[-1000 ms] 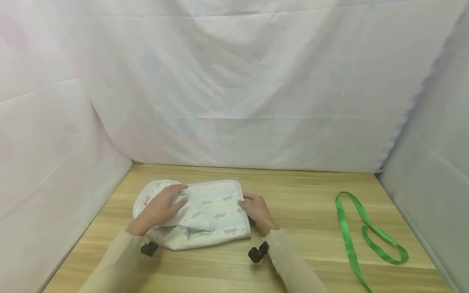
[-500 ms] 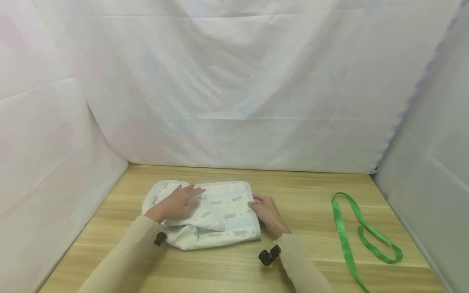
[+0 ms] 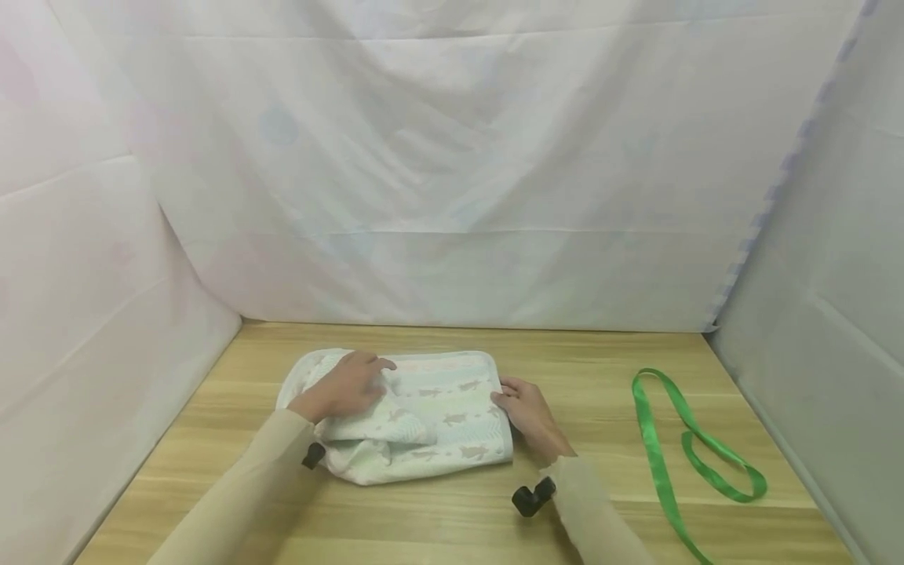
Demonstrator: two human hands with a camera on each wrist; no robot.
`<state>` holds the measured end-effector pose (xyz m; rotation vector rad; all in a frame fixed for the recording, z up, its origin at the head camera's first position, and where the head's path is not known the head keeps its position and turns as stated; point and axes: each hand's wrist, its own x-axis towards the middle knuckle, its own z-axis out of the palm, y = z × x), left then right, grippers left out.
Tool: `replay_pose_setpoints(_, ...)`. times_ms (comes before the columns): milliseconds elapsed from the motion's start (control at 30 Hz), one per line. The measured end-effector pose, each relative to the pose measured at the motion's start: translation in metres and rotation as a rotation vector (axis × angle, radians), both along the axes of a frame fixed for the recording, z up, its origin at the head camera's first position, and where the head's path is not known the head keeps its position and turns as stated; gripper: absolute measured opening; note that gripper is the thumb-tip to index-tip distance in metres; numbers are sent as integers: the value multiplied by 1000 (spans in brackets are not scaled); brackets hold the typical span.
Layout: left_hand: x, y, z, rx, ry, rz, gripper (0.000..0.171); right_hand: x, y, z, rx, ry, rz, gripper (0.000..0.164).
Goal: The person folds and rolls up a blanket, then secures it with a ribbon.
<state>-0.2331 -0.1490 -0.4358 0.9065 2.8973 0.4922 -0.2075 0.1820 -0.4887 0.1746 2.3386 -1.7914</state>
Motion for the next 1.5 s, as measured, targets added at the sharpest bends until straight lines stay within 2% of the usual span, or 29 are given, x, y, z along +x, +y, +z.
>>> replay_pose_setpoints(167, -1, -5, 2, 13, 114, 14, 30, 3, 11, 1, 16, 4, -3, 48)
replay_pose_setpoints(300, -1, -9, 3, 18, 148, 28, 29, 5, 18, 3, 22, 1, 2, 48)
replay_pose_setpoints(600, 4, -22, 10, 81, 172, 47, 34, 10, 36, 6, 73, -2, -4, 48)
replay_pose_setpoints(733, 5, -29, 9, 113, 166, 62, 36, 12, 46, 7, 94, -2, -9, 48)
replay_pose_setpoints(967, 2, -40, 3, 173, 207, 76, 38, 16, 65, 7, 158, -3, -25, 49)
replay_pose_setpoints(1267, 3, -57, 0, 190, 167, 172, 42, 22, 86, 10, 191, 21, -43, 52)
replay_pose_setpoints(1367, 3, -63, -2, 187, 176, 214, 42, 23, 94, 12, 202, 27, -46, 53)
replay_pose_setpoints(1500, 2, -71, -6, 189, 195, 265, 42, 25, 106, 13, 272, 65, -71, 52)
